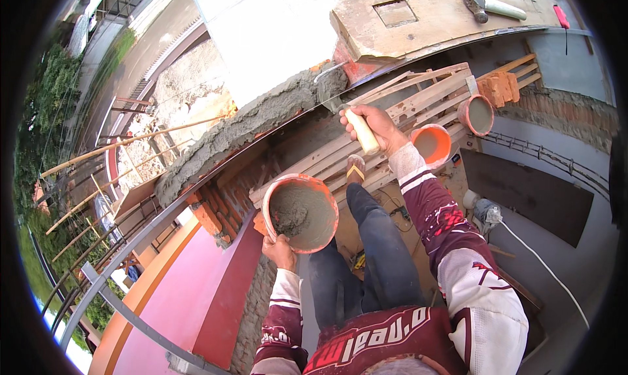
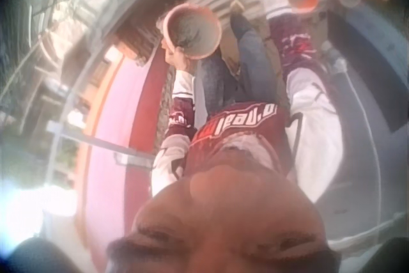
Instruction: The person scoops mortar from a bucket with a trowel and spreads it along the top of a brick wall. They then place bricks onto the mortar bed, aligning them with a string line. The person repeats this process, adding mortar and bricks to extend the wall.
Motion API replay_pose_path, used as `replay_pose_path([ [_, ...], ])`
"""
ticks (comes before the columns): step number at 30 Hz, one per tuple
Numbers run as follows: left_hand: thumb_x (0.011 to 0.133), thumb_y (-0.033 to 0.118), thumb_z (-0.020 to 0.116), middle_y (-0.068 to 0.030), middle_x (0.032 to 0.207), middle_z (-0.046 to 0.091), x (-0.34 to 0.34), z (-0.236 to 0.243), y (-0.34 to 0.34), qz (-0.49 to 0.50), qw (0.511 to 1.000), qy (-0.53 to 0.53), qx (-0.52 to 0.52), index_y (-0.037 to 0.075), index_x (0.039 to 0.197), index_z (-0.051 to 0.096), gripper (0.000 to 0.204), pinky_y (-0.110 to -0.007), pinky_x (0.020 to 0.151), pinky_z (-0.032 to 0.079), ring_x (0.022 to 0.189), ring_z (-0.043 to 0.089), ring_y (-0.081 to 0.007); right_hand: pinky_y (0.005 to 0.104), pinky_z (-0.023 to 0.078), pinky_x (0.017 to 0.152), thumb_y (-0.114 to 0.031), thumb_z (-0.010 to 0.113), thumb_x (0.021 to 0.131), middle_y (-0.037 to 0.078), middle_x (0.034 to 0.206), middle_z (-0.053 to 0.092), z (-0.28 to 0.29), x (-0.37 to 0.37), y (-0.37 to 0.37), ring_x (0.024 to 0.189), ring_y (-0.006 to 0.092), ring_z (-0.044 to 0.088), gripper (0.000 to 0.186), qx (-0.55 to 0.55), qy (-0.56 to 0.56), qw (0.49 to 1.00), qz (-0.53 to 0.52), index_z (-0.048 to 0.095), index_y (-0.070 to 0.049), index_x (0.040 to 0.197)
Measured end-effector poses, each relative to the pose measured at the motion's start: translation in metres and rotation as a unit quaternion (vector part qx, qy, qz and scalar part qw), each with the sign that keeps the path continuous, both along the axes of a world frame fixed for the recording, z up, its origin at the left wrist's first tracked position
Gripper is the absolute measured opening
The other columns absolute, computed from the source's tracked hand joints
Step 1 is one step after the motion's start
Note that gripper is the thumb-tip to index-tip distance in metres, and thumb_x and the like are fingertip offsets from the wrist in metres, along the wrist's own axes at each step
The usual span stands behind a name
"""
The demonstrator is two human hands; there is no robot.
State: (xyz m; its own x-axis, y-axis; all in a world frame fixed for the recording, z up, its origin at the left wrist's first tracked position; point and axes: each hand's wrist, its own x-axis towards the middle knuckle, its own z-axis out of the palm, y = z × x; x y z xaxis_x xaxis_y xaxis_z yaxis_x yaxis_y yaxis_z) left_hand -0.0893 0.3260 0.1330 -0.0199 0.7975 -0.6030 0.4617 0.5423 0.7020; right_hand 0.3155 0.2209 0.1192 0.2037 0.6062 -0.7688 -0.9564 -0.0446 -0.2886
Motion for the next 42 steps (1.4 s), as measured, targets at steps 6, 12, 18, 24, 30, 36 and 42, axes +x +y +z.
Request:
replay_pose_path([
  [6, 0.072, -0.012, 0.055, 0.0014, 0.069, 0.049, -0.022, 0.000, -0.001, -0.004, 0.999, 0.033, -0.010, 0.006, 0.073, 0.047, 0.019, -0.027, 0.049, 0.036, 0.054, 0.044, -0.0087, 0.0295, 0.058, 0.057, -0.019, 0.049, 0.102, 0.013, 0.094, 0.065, 0.018, -0.015, -0.012, 0.071, 0.0168, 0.064, 0.029, 0.070, 0.108, 0.990, -0.064, 0.057, 0.005, 0.115],
  [12, 0.072, -0.011, 0.056, 0.0002, 0.065, 0.049, -0.021, 0.006, -0.008, -0.007, 1.000, 0.012, -0.025, 0.005, 0.073, 0.048, 0.018, -0.027, 0.042, 0.037, 0.047, 0.046, -0.0098, 0.0304, 0.056, 0.052, -0.022, 0.052, 0.102, 0.012, 0.089, 0.065, 0.028, -0.052, -0.011, 0.064, 0.0165, 0.063, 0.030, -0.130, -0.178, 0.975, -0.024, 0.057, 0.005, 0.113],
  [18, 0.074, -0.010, 0.056, -0.0016, 0.063, 0.050, -0.014, 0.010, -0.011, -0.005, 1.000, -0.010, -0.025, 0.004, 0.072, 0.048, 0.017, -0.029, 0.035, 0.037, 0.043, 0.045, -0.0102, 0.0303, 0.055, 0.050, -0.024, 0.053, 0.102, 0.013, 0.087, 0.065, -0.008, -0.027, 0.023, 0.061, 0.0172, 0.063, 0.029, -0.121, -0.183, 0.973, -0.069, 0.057, 0.004, 0.106],
  [24, 0.074, -0.011, 0.056, -0.0009, 0.065, 0.051, 0.002, 0.010, -0.009, -0.027, 1.000, 0.002, -0.005, 0.005, 0.072, 0.046, 0.019, -0.028, 0.041, 0.038, 0.046, 0.042, -0.0081, 0.0322, 0.054, 0.053, -0.026, 0.055, 0.100, 0.013, 0.089, 0.066, 0.012, -0.091, 0.033, 0.063, 0.0170, 0.064, 0.029, -0.151, -0.269, 0.950, 0.052, 0.059, 0.003, 0.102],
  [30, 0.074, -0.011, 0.055, 0.0065, 0.075, 0.050, 0.018, -0.005, -0.002, -0.061, 0.998, -0.012, 0.008, -0.005, 0.110, 0.068, 0.038, -0.022, 0.057, 0.036, 0.063, 0.043, -0.0034, 0.0473, 0.056, 0.065, -0.023, 0.060, 0.090, 0.025, 0.086, 0.068, 0.066, -0.142, -0.044, 0.071, 0.0368, 0.070, 0.030, -0.172, -0.580, 0.658, 0.448, 0.065, 0.003, 0.103],
  [36, 0.074, -0.010, 0.054, -0.0120, 0.121, 0.067, 0.051, 0.007, 0.003, -0.152, 0.985, -0.012, 0.074, -0.005, 0.080, 0.053, 0.008, -0.024, 0.064, 0.040, 0.075, 0.049, -0.0078, 0.0493, 0.057, 0.065, -0.018, 0.061, 0.085, 0.023, 0.085, 0.069, 0.023, -0.172, -0.031, 0.071, 0.0418, 0.071, 0.024, -0.200, -0.648, 0.502, 0.536, 0.069, 0.003, 0.094],
  [42, 0.072, -0.007, 0.056, -0.0127, 0.116, 0.074, 0.075, 0.031, 0.018, -0.218, 0.954, -0.087, 0.186, 0.001, 0.065, 0.038, 0.021, -0.029, 0.066, 0.043, 0.076, 0.051, -0.0102, 0.0503, 0.057, 0.067, -0.021, 0.060, 0.088, 0.024, 0.082, 0.070, 0.010, -0.212, -0.015, 0.076, 0.0431, 0.071, 0.027, -0.062, -0.579, 0.543, 0.605, 0.069, 0.001, 0.101],
])
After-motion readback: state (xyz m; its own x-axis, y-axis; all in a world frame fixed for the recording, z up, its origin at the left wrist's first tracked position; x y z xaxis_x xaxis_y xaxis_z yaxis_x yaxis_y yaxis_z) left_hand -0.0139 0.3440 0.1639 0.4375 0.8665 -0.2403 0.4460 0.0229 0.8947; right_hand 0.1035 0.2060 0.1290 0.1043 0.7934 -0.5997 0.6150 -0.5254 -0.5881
